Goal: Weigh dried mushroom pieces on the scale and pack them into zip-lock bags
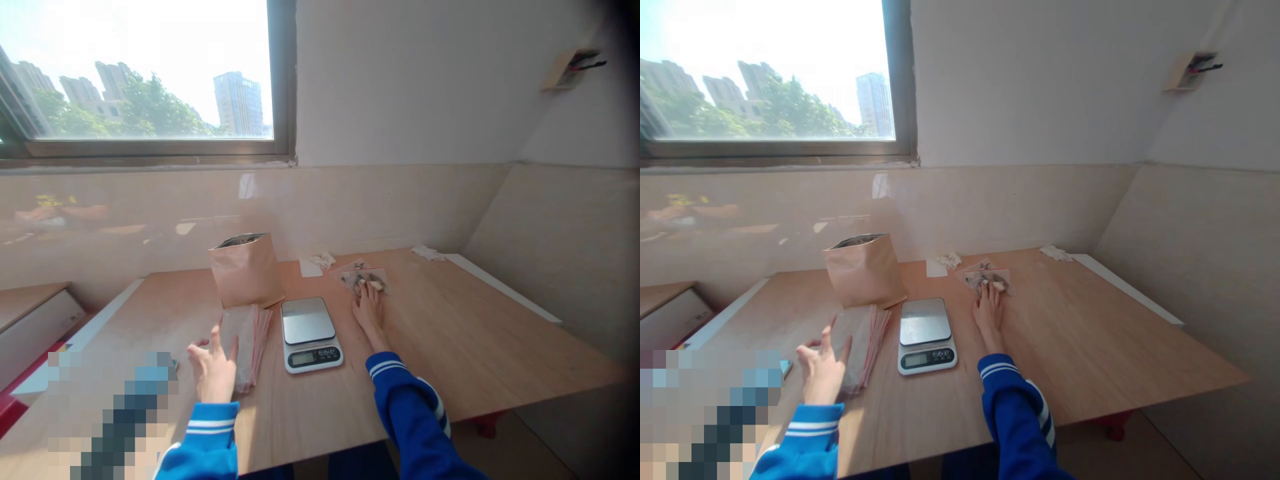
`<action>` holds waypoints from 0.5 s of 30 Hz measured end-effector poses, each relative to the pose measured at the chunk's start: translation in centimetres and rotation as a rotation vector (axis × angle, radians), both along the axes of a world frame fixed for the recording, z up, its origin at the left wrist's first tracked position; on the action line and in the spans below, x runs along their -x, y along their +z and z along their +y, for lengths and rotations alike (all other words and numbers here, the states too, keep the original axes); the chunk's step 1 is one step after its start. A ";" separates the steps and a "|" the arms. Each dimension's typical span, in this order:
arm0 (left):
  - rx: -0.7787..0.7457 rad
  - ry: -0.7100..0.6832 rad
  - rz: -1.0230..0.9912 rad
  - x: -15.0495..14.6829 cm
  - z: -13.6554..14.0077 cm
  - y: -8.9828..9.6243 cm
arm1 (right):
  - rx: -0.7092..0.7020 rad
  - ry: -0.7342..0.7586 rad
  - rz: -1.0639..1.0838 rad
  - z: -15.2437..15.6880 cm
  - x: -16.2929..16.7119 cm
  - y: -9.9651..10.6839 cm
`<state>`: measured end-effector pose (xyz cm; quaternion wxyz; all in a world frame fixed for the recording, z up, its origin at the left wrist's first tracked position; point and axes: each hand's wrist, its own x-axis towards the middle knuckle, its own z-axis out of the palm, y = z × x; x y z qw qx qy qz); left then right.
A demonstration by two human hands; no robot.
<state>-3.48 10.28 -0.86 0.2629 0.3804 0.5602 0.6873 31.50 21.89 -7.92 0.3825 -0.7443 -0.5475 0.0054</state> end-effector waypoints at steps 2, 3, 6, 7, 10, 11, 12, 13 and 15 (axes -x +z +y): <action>0.036 0.130 0.273 -0.6 0.1 0.0 | 0.051 -0.077 -0.132 0.2 0.1 -0.4; 0.063 0.207 0.422 -0.9 0.1 0.3 | 0.051 -0.103 -0.174 0.3 0.1 -0.6; 0.110 0.338 0.735 -1.4 -0.3 2.1 | 0.010 -0.149 -0.235 0.8 -0.1 -0.7; 0.135 0.361 0.849 -1.4 -0.4 2.7 | -0.003 -0.155 -0.240 0.9 -0.2 -0.7; 0.171 0.233 1.187 -0.7 -0.2 3.1 | -0.022 -0.157 -0.237 0.9 -0.6 -0.8; 0.180 0.103 1.301 -0.3 0.1 2.7 | -0.026 -0.156 -0.234 0.9 -0.7 -0.9; 0.222 -0.017 1.394 0.0 0.5 2.0 | -0.031 -0.155 -0.230 0.8 -0.8 -1.0; 0.305 -0.128 1.451 0.3 1.0 1.0 | -0.036 -0.155 -0.224 0.7 -0.9 -1.1; 0.519 -0.338 1.487 0.7 2.1 -1.0 | -0.047 -0.154 -0.210 0.4 -1.0 -1.2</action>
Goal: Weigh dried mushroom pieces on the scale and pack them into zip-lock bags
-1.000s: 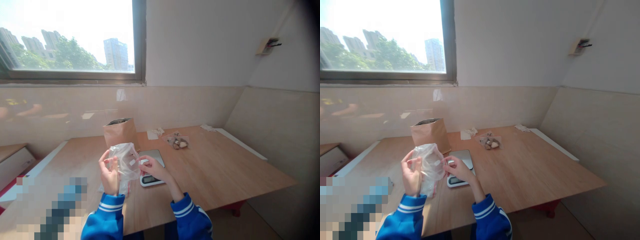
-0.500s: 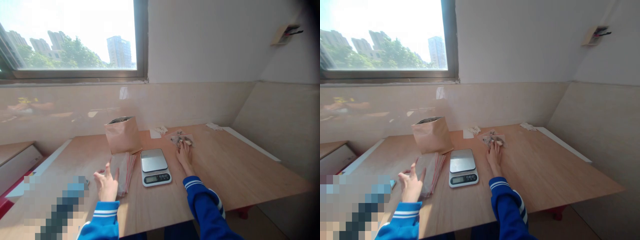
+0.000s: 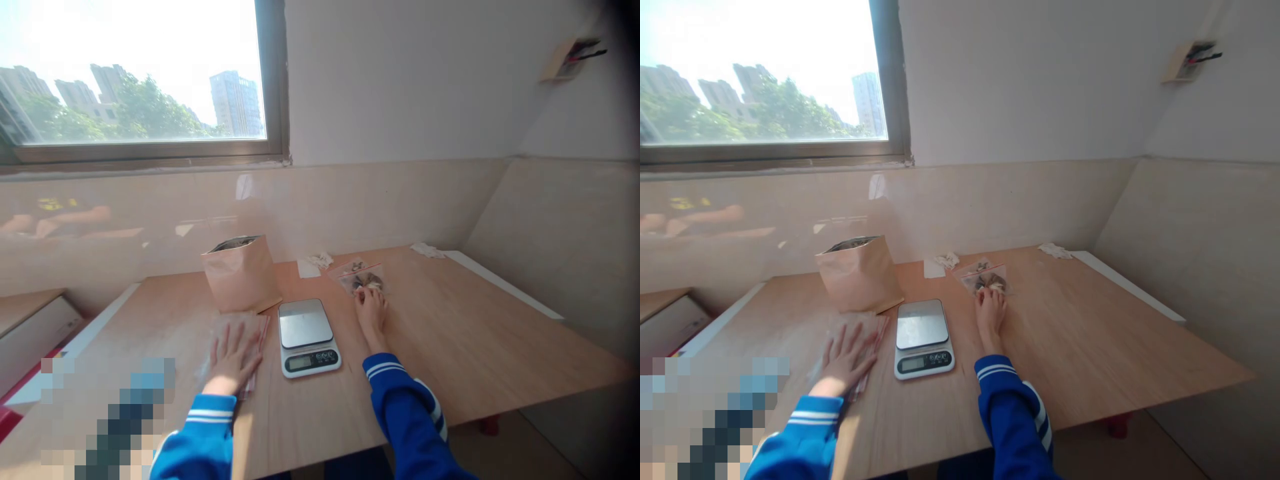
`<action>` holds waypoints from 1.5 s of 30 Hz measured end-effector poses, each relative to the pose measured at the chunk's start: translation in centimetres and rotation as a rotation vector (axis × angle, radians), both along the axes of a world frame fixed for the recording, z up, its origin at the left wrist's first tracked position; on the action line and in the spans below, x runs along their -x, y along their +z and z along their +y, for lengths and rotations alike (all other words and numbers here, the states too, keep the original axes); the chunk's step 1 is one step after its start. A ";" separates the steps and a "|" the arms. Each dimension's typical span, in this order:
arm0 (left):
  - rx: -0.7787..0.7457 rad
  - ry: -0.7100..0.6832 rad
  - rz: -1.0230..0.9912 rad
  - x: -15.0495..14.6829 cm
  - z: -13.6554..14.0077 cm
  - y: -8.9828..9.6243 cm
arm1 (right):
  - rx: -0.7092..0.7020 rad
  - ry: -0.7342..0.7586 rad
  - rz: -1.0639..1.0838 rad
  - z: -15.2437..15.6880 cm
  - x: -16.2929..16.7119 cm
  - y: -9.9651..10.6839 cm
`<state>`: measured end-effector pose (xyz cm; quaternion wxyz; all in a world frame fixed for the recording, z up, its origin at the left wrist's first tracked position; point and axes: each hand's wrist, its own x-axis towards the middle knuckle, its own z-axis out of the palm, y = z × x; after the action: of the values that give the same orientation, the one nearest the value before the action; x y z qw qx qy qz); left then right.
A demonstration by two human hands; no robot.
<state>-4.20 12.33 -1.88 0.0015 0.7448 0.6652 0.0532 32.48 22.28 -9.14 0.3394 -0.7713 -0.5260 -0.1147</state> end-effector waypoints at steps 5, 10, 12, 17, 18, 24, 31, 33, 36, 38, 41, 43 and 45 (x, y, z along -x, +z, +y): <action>0.138 0.088 0.010 0.0 1.0 -3.2 | -0.023 0.043 0.004 -0.8 0.1 -0.1; 0.017 0.132 -0.046 -0.3 -0.5 -4.1 | -0.025 0.094 -0.031 -1.7 0.4 0.2; 0.008 0.128 -0.040 -0.5 -1.0 -4.2 | -0.036 0.099 -0.025 -2.1 0.5 0.3; 0.077 0.191 -0.106 -1.2 -1.0 -2.3 | -0.102 0.114 0.022 -3.7 0.7 0.8; 0.084 0.195 -0.138 -1.4 -0.8 -1.6 | -0.115 0.109 0.030 -4.3 0.8 1.0; -0.092 0.254 -0.214 -2.4 -0.6 2.3 | -0.438 0.125 0.286 -9.7 2.5 2.5; -0.321 0.173 -0.790 -3.4 -3.7 3.6 | -0.825 -0.008 0.849 -15.4 8.1 7.3; -0.223 -0.006 -1.004 -4.5 -4.9 4.2 | -0.850 0.038 0.980 -16.5 9.8 9.3; -0.094 -0.271 -1.059 -6.9 -6.4 5.6 | -0.781 0.185 1.202 -17.7 11.7 11.7; 0.015 -0.370 -1.091 -8.2 -7.0 6.3 | -0.673 0.302 1.330 -18.1 12.5 12.5; 0.117 -0.397 -1.193 -9.2 -7.3 6.8 | -0.508 0.388 1.379 -18.3 12.8 12.6; 0.113 -0.362 -1.292 -9.5 -7.4 6.9 | -0.496 0.322 1.271 -18.3 12.8 12.4; 0.091 -0.316 -1.376 -9.8 -7.4 6.9 | -0.522 0.224 1.127 -18.4 13.0 12.4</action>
<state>5.56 4.89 4.98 0.4606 0.6287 0.3989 0.4831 19.47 3.86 3.21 0.7513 -0.5454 -0.2989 0.2209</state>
